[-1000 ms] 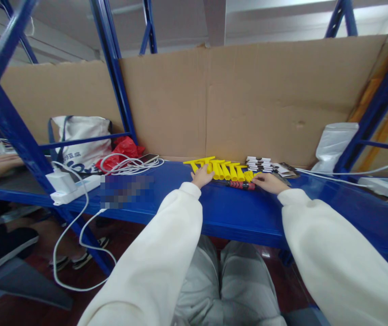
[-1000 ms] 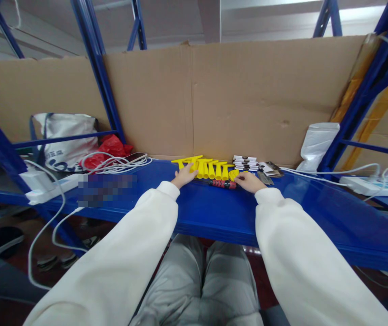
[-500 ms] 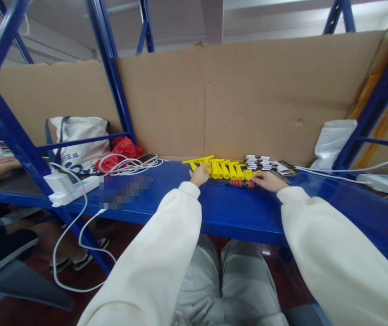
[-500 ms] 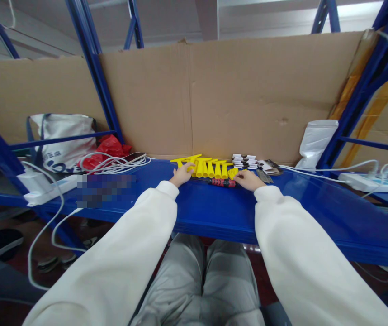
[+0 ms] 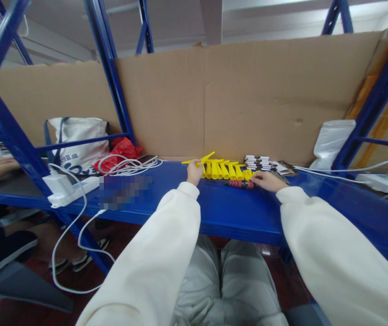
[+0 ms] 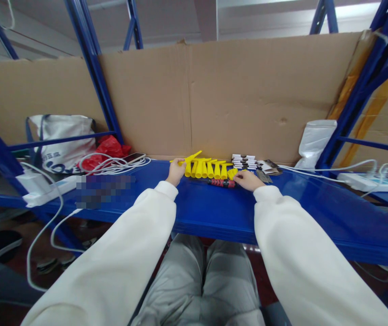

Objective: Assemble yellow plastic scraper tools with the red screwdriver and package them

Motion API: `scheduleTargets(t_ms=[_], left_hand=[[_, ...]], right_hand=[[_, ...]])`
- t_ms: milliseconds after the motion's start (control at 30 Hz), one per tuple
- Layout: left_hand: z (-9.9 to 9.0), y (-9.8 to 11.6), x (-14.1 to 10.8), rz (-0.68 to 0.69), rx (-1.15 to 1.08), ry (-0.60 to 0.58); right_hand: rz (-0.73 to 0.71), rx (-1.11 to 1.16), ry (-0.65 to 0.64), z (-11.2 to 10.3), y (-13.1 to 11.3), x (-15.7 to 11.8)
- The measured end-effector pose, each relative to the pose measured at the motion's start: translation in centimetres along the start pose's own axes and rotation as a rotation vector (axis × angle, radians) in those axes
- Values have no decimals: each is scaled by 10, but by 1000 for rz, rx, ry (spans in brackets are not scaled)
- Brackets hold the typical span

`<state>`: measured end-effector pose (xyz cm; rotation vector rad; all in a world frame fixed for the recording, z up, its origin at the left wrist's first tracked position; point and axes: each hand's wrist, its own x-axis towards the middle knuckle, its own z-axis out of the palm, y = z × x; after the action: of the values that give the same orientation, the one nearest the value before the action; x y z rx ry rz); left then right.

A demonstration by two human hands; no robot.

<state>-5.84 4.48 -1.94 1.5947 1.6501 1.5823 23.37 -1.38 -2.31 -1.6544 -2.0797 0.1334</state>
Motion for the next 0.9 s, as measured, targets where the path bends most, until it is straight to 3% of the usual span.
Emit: scheduleTargets(t_ms=[167,333,533,700,900], left_hand=[[4,1,2,-20,-241,-36],[8,7,-4,4,-398,-280],[17,10,-16,163,-439,-520],[18,18,-26,303,-316,-592],[20,46,-50,505,102,-546]], right_hand=[[24,72,40,3,3,1],[62,187,164,7,5,3],[20,205,265,5,4,2],[28,179,355,3,9,5],[-29,192,490,3,11,7]])
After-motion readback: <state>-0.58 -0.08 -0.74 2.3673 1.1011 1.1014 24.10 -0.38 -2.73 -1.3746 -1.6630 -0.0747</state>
